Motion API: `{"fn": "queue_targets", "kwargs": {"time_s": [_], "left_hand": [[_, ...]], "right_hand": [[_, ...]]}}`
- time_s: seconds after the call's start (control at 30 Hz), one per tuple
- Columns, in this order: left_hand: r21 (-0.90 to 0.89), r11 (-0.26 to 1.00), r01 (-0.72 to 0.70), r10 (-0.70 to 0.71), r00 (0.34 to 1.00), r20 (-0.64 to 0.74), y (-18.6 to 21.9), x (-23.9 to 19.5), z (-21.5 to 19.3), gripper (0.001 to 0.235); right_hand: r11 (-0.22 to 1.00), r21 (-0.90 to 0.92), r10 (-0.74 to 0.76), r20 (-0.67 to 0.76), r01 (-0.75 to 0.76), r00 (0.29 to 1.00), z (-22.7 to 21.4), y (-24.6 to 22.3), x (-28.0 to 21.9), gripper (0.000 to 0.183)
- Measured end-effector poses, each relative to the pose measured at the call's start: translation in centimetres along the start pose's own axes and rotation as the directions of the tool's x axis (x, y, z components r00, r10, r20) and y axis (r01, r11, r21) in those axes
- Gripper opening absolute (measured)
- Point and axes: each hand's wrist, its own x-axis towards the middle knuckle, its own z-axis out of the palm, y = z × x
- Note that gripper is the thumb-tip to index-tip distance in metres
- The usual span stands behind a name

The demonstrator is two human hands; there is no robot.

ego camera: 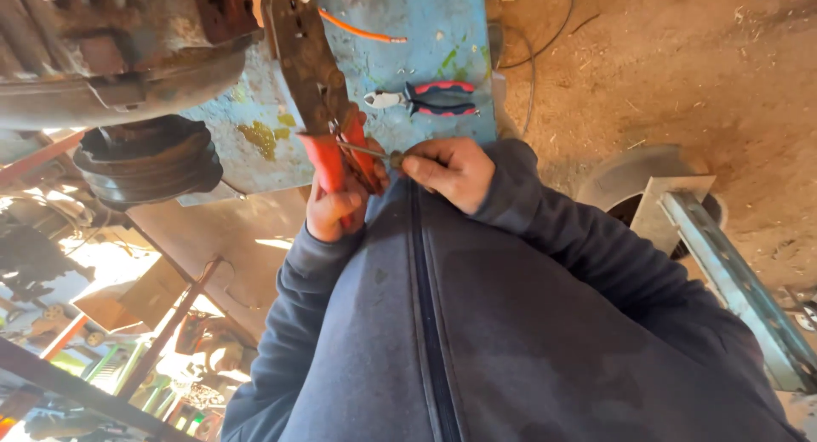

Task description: Crimping ring terminals onto wires for an electric motor and using a screwdriver to adjust the crimping tool.

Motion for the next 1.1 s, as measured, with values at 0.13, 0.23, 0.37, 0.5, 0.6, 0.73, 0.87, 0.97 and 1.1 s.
{"fn": "queue_targets", "kwargs": {"time_s": [0.13, 0.23, 0.37, 0.5, 0.6, 0.73, 0.87, 0.97, 1.1], "left_hand": [[-0.075, 0.990, 0.117, -0.112, 0.992, 0.060, 1.3, -0.4, 1.9, 0.110], [-0.074, 0.989, 0.127, -0.122, 0.990, 0.070, 1.2, -0.4, 1.6, 0.109], [0.010, 0.994, 0.107, -0.107, 0.993, 0.050, 1.0, -0.5, 1.2, 0.102], [0.069, 0.995, 0.065, -0.066, 0.998, 0.001, 0.6, -0.8, 0.4, 0.086], [0.179, 0.978, 0.107, -0.106, 0.994, -0.019, -0.5, -1.5, -1.0, 0.073], [0.167, 0.984, 0.068, -0.072, 0.997, 0.020, -0.4, -0.7, -0.6, 0.072], [0.145, 0.988, 0.055, -0.064, 0.996, 0.058, 0.3, 0.3, 0.3, 0.085], [0.108, 0.992, 0.066, -0.072, 0.996, 0.057, -1.6, -0.4, -2.4, 0.082], [0.084, 0.991, 0.101, -0.108, 0.990, 0.094, -0.7, -0.1, -1.9, 0.083]], "right_hand": [[0.985, -0.149, -0.073, 0.098, 0.087, 0.993, -1.0, -2.5, -1.5, 0.029], [0.980, -0.171, -0.077, 0.139, 0.101, 0.987, -1.9, -2.8, -1.9, 0.027], [0.915, -0.359, -0.161, 0.094, 0.184, 0.982, -1.6, -4.4, -1.9, 0.024], [0.791, -0.539, -0.323, 0.035, 0.289, 0.946, -1.2, -7.3, -1.8, 0.028], [0.634, -0.722, -0.344, 0.054, 0.275, 0.937, -1.1, -8.7, -1.5, 0.032], [0.715, -0.641, -0.235, 0.156, 0.280, 0.959, -1.3, -7.4, 0.1, 0.032], [0.751, -0.647, -0.008, 0.187, 0.129, 0.982, -1.4, -8.5, 1.2, 0.032], [0.726, -0.680, 0.045, 0.196, 0.102, 0.980, -2.8, -8.9, 1.5, 0.038], [0.807, -0.571, -0.037, 0.206, 0.151, 0.978, -3.1, -8.4, 2.0, 0.034]]}}
